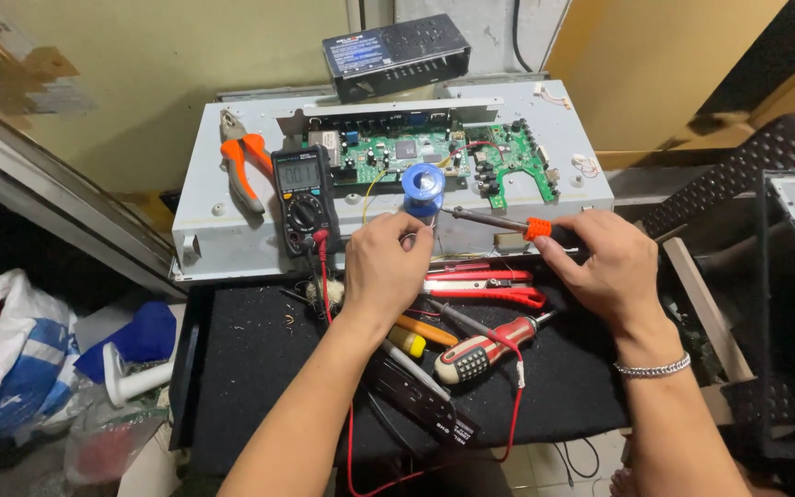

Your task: Soldering electronic components on a circuit board using a soldering iron and solder wire.

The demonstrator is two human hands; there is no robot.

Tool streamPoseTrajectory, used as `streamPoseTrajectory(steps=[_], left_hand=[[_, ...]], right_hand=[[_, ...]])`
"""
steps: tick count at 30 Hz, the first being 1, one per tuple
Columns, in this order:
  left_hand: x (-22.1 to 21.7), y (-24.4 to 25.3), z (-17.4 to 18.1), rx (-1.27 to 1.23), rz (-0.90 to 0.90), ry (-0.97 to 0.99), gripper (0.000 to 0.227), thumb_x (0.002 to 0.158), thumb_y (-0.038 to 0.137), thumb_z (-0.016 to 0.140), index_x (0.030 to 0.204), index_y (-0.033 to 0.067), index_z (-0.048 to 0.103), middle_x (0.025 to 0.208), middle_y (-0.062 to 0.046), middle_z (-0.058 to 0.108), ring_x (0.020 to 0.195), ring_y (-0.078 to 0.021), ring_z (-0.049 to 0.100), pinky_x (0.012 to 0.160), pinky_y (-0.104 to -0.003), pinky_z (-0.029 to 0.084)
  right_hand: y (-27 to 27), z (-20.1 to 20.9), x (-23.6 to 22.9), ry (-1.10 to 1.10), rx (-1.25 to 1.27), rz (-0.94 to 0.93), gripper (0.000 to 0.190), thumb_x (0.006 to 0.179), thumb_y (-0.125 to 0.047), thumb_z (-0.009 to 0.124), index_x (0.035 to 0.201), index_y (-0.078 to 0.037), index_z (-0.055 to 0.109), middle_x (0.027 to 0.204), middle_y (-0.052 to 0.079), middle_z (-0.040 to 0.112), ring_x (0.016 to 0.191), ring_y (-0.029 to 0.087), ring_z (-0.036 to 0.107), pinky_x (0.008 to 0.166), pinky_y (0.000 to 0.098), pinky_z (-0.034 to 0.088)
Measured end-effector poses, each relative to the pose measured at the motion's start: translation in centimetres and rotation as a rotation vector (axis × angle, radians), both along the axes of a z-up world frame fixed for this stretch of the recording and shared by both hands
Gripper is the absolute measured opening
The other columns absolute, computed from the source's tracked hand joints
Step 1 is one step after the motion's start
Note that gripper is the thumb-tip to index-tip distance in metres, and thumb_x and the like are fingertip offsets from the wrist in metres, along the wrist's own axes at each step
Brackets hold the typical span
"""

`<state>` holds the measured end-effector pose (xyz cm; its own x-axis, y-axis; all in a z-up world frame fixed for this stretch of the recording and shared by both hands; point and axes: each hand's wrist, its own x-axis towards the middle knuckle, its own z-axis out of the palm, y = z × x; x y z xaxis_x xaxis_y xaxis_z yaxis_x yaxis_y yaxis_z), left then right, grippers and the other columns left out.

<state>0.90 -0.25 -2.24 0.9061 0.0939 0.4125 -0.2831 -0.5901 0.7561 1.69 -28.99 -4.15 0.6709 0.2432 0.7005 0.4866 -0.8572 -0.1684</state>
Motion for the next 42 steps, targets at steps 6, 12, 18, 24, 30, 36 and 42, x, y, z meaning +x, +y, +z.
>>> streamPoseTrajectory(steps=[6,12,18,24,30,36,42], left_hand=[[0.1,0.1,-0.3,0.018,-0.009,-0.001,0.019,0.085,0.026,0.065,0.077,0.0134,0.077,0.058,-0.005,0.058,0.063,-0.0321,0.068,0.066,-0.042,0.056],[0.4,0.2,-0.8,0.041,-0.008,-0.021,0.020,0.084,0.029,0.065,0.076,0.0144,0.075,0.058,-0.006,0.055,0.066,-0.0351,0.068,0.066,-0.045,0.056],[0.3,0.2,-0.7,0.033,-0.022,-0.007,0.018,0.085,0.026,0.065,0.077,0.0133,0.075,0.058,-0.006,0.055,0.065,-0.0340,0.068,0.065,-0.044,0.056],[0.3,0.1,-0.5,0.013,-0.020,-0.007,0.018,0.086,0.024,0.065,0.079,0.0111,0.076,0.059,-0.006,0.056,0.064,-0.0340,0.069,0.065,-0.043,0.056],[0.4,0.3,-0.4,0.012,-0.028,-0.017,0.018,0.087,0.022,0.066,0.080,0.0099,0.077,0.060,-0.006,0.057,0.063,-0.0335,0.069,0.064,-0.043,0.055],[0.5,0.3,-0.4,0.006,-0.019,-0.021,0.018,0.087,0.024,0.066,0.080,0.0105,0.076,0.059,-0.006,0.056,0.063,-0.0343,0.069,0.064,-0.044,0.055],[0.5,0.2,-0.5,0.001,-0.015,-0.015,0.018,0.087,0.024,0.066,0.079,0.0107,0.075,0.059,-0.006,0.056,0.064,-0.0354,0.069,0.065,-0.044,0.055]], right_hand=[[0.2,0.2,-0.2,0.004,-0.016,0.010,0.020,0.097,-0.039,0.080,0.097,-0.020,0.075,0.077,0.000,0.066,0.077,0.021,0.068,0.072,0.0316,0.054],[0.3,0.2,-0.1,0.012,-0.033,0.025,0.019,0.095,-0.037,0.082,0.097,-0.019,0.075,0.076,0.001,0.066,0.077,0.021,0.068,0.072,0.0313,0.054],[0.5,0.4,-0.1,-0.014,-0.036,0.044,0.019,0.096,-0.036,0.081,0.098,-0.018,0.075,0.078,0.002,0.065,0.078,0.022,0.067,0.073,0.0321,0.054],[0.6,0.4,-0.1,-0.013,-0.026,0.048,0.018,0.097,-0.034,0.080,0.099,-0.017,0.075,0.078,0.003,0.066,0.077,0.024,0.068,0.072,0.0344,0.054],[0.7,0.2,-0.1,-0.023,-0.061,0.020,0.019,0.097,-0.036,0.080,0.099,-0.018,0.076,0.079,0.001,0.067,0.079,0.022,0.068,0.074,0.0321,0.055],[0.9,0.4,-0.2,-0.020,-0.028,0.019,0.018,0.096,-0.034,0.081,0.099,-0.018,0.076,0.079,0.001,0.067,0.079,0.022,0.068,0.075,0.0328,0.055],[1.3,0.7,-0.4,-0.022,-0.029,0.028,0.018,0.095,-0.033,0.081,0.099,-0.016,0.076,0.078,0.002,0.067,0.079,0.023,0.068,0.074,0.0329,0.055]])
